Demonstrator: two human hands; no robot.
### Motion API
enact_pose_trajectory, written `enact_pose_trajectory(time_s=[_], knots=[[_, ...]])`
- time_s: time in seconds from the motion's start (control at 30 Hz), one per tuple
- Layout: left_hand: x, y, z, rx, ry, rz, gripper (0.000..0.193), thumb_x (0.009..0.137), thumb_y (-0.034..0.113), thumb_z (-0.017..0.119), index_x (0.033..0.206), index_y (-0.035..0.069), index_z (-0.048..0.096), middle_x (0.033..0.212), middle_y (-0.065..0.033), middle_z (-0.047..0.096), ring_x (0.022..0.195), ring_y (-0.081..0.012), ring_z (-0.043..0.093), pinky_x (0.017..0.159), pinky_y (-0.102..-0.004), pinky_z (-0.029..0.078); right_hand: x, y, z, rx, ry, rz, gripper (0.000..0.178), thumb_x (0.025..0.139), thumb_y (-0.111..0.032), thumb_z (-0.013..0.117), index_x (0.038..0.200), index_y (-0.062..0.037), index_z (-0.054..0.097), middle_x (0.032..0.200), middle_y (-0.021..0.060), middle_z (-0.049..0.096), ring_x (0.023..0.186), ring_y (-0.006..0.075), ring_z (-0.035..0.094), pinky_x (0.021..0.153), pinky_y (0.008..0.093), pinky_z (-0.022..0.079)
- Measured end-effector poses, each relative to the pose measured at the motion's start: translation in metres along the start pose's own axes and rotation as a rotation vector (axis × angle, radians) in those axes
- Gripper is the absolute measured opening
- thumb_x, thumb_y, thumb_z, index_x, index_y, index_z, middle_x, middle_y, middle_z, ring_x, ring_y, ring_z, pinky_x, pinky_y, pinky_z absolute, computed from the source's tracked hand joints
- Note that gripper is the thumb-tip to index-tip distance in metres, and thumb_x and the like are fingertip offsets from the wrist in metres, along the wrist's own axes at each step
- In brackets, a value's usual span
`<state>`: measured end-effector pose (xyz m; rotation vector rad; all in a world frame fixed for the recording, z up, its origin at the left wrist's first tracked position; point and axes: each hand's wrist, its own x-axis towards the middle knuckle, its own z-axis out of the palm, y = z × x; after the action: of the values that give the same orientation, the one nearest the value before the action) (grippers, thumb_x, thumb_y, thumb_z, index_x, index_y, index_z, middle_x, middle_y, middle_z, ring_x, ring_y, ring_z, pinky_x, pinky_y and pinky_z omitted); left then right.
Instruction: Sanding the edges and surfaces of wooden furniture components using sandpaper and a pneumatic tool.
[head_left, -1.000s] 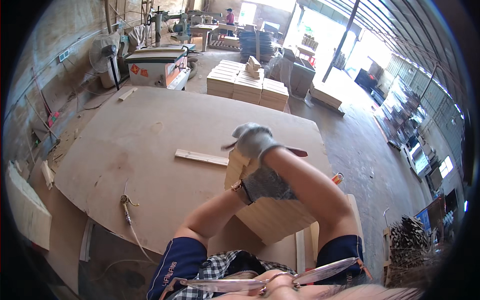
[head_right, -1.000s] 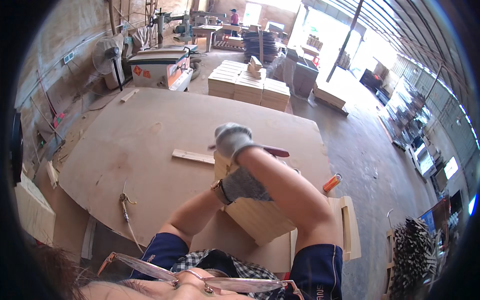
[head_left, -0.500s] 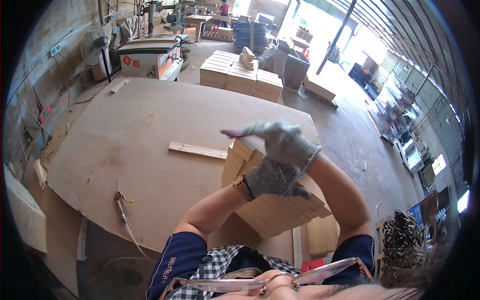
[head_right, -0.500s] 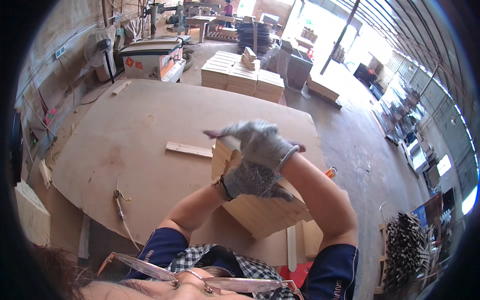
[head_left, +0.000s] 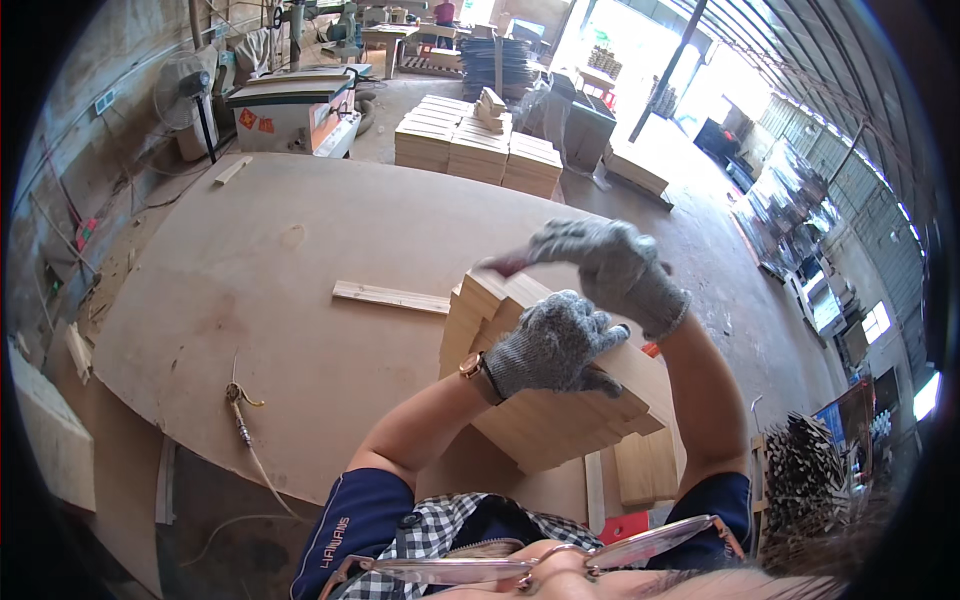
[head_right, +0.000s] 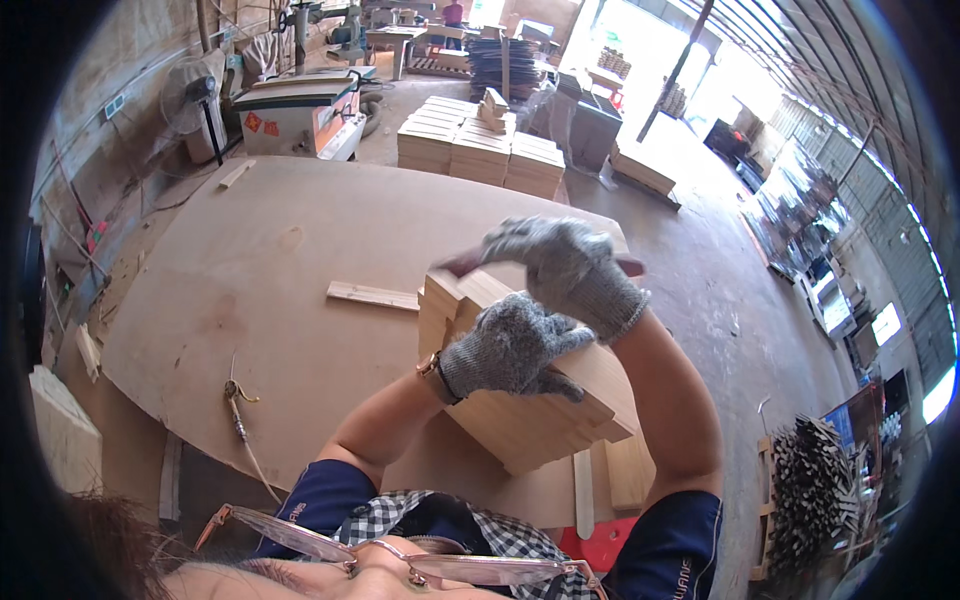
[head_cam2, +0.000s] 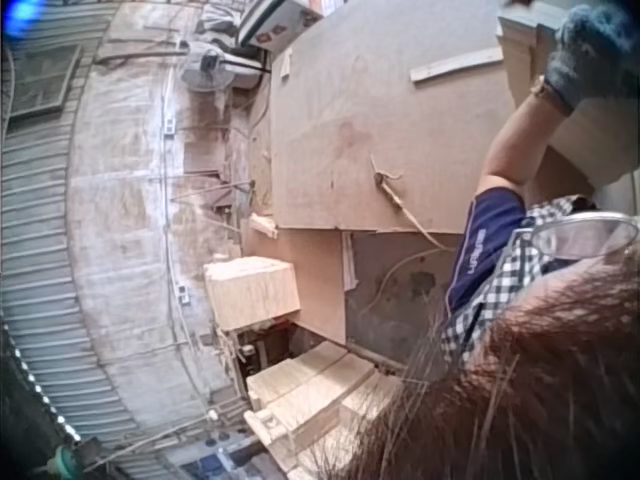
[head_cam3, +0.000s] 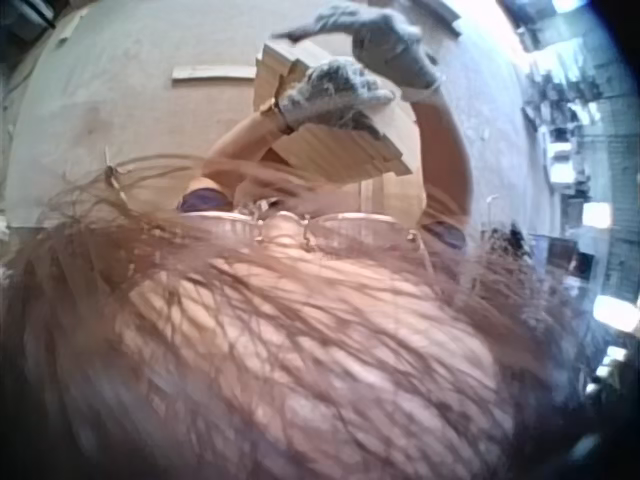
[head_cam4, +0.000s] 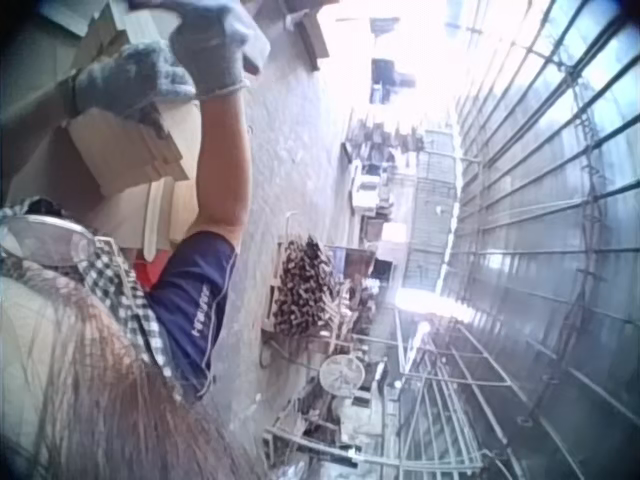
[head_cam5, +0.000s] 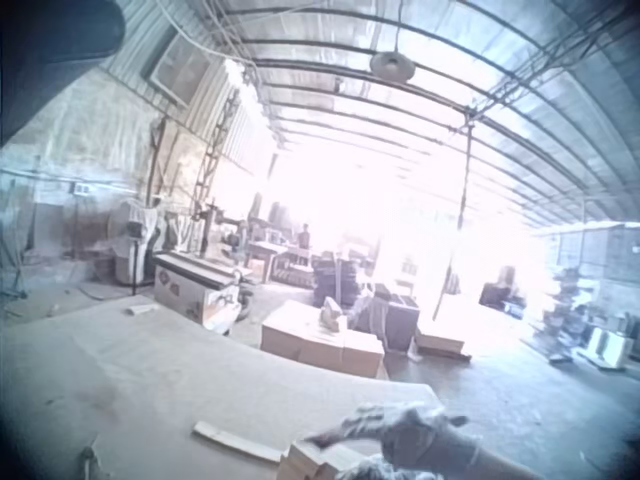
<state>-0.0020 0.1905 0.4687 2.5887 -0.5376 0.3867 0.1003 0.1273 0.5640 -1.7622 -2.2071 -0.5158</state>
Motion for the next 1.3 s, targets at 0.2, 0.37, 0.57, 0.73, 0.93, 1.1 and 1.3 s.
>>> enact_pose_trajectory(time_s=[0.2, 0.37, 0.57, 0.73, 0.93, 1.1, 1.3], knots=[[-0.014, -0.017, 0.022, 0.304, 0.497, 0.110, 0.083, 0.077, 0.074, 0.048, 0.124, 0.007, 0.055, 0.121, -0.0201, 0.055, 0.116, -0.0384, 0.049, 0.102, -0.0461, 0.034, 0.018, -0.015, 0.016, 0.133, -0.323, -0.180, 0.034, 0.067, -0.025, 0.061, 0.091, -0.0032, 0.070, 0.096, 0.0219, 0.064, 0.096, 0.0357, 0.062, 0.086, 0.0418, 0.049], [-0.008, 0.007, 0.002, 0.151, 0.364, 0.125, 0.075, 0.076, 0.070, 0.053, 0.116, 0.007, 0.060, 0.107, -0.0166, 0.062, 0.098, -0.0343, 0.058, 0.087, -0.0451, 0.043, -0.002, 0.043, 0.027, -0.107, -0.244, 0.040, 0.033, 0.068, 0.003, 0.052, 0.094, -0.0074, 0.069, 0.094, 0.0137, 0.067, 0.097, 0.0275, 0.064, 0.082, 0.0363, 0.052], [-0.010, 0.002, 0.000, 0.122, 0.288, 0.080, 0.073, 0.076, 0.068, 0.055, 0.111, 0.005, 0.061, 0.101, -0.0167, 0.063, 0.091, -0.0341, 0.061, 0.078, -0.0437, 0.046, 0.014, -0.022, 0.005, 0.244, -0.068, 0.099, 0.047, 0.064, 0.013, 0.043, 0.098, -0.0079, 0.069, 0.094, 0.0128, 0.069, 0.092, 0.0263, 0.066, 0.083, 0.0354, 0.053], [-0.002, 0.001, -0.003, 0.122, 0.467, 0.223, 0.072, 0.074, 0.066, 0.059, 0.115, 0.006, 0.058, 0.097, -0.0151, 0.064, 0.087, -0.0338, 0.062, 0.077, -0.0426, 0.048, 0.000, -0.016, 0.000, -0.145, -0.063, 0.238, 0.029, 0.072, 0.003, 0.055, 0.092, -0.0130, 0.068, 0.086, 0.0067, 0.067, 0.082, 0.0247, 0.065, 0.073, 0.0370, 0.052], [0.026, 0.011, -0.003, 0.251, 0.235, 0.236, 0.065, 0.073, 0.054, 0.068, 0.117, 0.007, 0.058, 0.091, -0.0129, 0.063, 0.084, -0.0309, 0.061, 0.078, -0.0429, 0.048, -0.105, 0.009, -0.062, -0.190, 0.153, 0.525, 0.007, 0.077, -0.007, 0.064, 0.083, -0.0089, 0.067, 0.082, 0.0100, 0.067, 0.078, 0.0274, 0.065, 0.071, 0.0376, 0.052], [0.061, 0.007, -0.010, 0.195, 0.143, 0.270, 0.068, 0.074, 0.053, 0.069, 0.124, 0.009, 0.055, 0.090, -0.0109, 0.062, 0.086, -0.0300, 0.060, 0.079, -0.0416, 0.047, -0.215, 0.013, -0.086, 0.033, 0.415, 0.773, 0.020, 0.079, 0.006, 0.056, 0.092, -0.0028, 0.068, 0.082, 0.0098, 0.069, 0.080, 0.0172, 0.066, 0.071, 0.0291, 0.051], [0.106, 0.046, -0.021, 0.330, 0.118, 0.205, 0.064, 0.076, 0.054, 0.066, 0.125, 0.014, 0.057, 0.091, -0.0104, 0.061, 0.084, -0.0291, 0.060, 0.077, -0.0401, 0.048, -0.323, 0.004, -0.063, 0.597, 0.942, 1.171, 0.025, 0.082, 0.004, 0.057, 0.105, -0.0001, 0.066, 0.096, 0.0030, 0.066, 0.085, 0.0098, 0.059, 0.079, 0.0245, 0.048]])
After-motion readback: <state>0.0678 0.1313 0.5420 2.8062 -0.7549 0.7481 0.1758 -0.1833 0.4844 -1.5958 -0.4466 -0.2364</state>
